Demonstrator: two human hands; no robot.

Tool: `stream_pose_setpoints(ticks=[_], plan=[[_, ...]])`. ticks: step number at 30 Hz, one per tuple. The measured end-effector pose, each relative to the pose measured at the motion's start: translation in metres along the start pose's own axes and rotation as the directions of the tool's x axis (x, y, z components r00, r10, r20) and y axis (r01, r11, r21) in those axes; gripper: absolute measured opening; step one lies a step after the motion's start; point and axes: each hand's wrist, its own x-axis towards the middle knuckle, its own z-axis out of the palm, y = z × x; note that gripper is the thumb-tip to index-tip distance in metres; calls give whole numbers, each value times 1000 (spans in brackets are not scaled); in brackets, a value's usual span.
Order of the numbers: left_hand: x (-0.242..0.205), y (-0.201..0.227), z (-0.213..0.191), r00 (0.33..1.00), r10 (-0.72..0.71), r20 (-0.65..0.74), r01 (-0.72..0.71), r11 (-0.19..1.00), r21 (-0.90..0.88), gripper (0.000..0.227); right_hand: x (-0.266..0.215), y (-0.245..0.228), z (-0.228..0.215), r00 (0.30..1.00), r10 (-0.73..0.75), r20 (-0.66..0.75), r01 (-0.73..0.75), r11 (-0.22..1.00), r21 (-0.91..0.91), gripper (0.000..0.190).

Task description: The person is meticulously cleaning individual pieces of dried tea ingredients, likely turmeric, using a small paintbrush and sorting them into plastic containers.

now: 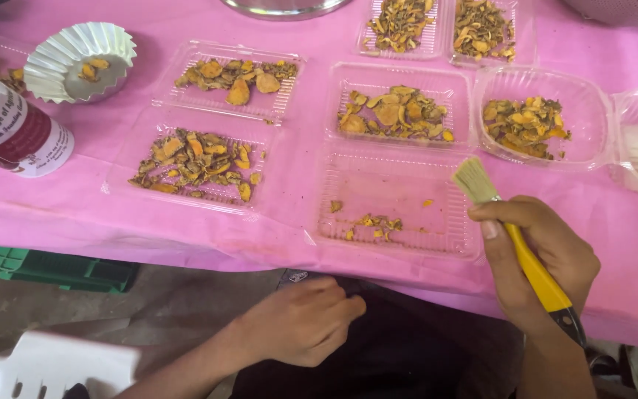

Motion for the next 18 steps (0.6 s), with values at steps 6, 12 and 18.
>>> stream_pose_setpoints(ticks=[6,12,18], plan=[[-48,-22,47,627,-496,601,684,720,-119,29,1,0,1,995,6,95,-11,998,55,13],[-57,-33,74,715,-420,559,600,779,-183,7,6,-35,-12,926,323,197,-318,946,-54,18],[-33,-19,48,580,-573,580,775,608,-174,13,-15,31,3,982,146,123,-152,987,46,17]])
